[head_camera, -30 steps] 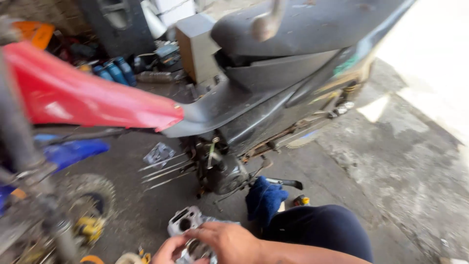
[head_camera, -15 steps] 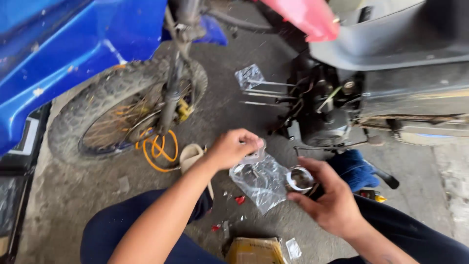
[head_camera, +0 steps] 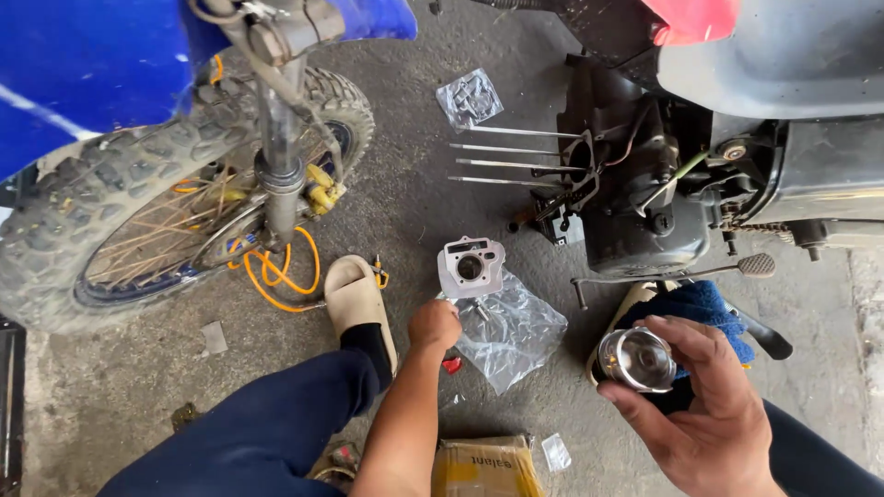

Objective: Inspecting and preparing a motorcycle piston and rings for engine assembly

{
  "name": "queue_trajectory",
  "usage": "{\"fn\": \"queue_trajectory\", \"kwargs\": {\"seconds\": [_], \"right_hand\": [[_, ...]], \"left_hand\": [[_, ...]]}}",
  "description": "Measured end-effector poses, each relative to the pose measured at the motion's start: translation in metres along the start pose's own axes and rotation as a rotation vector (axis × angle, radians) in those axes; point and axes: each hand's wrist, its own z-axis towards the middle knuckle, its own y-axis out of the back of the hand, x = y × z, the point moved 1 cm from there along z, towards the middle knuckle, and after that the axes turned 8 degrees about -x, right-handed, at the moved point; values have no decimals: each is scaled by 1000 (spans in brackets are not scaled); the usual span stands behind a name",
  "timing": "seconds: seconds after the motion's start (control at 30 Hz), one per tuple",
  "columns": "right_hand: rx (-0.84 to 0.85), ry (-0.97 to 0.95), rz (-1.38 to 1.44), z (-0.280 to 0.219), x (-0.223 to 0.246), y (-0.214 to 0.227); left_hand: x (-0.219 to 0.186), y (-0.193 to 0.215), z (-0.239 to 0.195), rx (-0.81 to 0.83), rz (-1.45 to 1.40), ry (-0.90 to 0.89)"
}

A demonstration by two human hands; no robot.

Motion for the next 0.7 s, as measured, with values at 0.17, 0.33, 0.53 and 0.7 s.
{"fn": "queue_trajectory", "kwargs": {"seconds": [0.17, 0.33, 0.53, 0.7], "right_hand": [[-108, -80, -47, 2, 5, -15], [-87, -4, -112, -6, -32, -23], [-102, -73, -267, -20, -44, -32], [-122, -206, -228, -25, -51, -35]], "left_hand": [[14, -52, 9, -161, 4, -19], [23, -80, 27, -261, 35, -108], [43, -112, 39, -346, 181, -261], [46, -117, 53, -274, 250, -283]]}}
